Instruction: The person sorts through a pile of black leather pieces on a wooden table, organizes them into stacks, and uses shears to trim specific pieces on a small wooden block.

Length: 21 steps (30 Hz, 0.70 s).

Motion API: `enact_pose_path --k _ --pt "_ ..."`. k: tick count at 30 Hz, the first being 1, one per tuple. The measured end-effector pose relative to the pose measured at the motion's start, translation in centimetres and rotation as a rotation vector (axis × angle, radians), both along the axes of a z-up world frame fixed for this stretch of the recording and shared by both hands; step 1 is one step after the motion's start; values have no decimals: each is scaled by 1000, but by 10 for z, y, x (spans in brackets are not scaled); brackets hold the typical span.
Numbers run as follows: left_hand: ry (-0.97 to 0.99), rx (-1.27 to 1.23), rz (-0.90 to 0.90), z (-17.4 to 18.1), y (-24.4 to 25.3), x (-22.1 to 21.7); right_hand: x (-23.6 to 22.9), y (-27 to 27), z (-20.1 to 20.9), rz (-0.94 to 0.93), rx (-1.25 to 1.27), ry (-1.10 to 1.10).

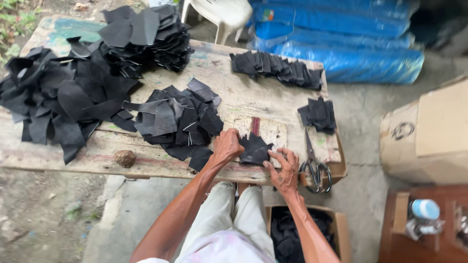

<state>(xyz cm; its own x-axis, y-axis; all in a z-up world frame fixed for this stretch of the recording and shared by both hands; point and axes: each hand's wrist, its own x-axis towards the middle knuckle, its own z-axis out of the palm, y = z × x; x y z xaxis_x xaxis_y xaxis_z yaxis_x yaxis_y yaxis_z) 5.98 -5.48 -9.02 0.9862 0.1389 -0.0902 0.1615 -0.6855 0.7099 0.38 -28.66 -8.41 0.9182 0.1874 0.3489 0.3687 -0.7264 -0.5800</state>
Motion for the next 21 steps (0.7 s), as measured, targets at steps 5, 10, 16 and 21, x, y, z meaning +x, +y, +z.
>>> enact_pose_path --k 5,10,16,21 --pt "-17 -142 21 -3 9 -5 -2 4 1 7 -47 -27" --pt "-105 -156 55 -16 8 1 1 2 -7 -1 -58 -10" --pt "-164 -149 57 -22 8 1 -2 6 -6 3 -47 -4" --pt "-162 -151 67 -23 5 3 -3 4 -1 3 -57 4"
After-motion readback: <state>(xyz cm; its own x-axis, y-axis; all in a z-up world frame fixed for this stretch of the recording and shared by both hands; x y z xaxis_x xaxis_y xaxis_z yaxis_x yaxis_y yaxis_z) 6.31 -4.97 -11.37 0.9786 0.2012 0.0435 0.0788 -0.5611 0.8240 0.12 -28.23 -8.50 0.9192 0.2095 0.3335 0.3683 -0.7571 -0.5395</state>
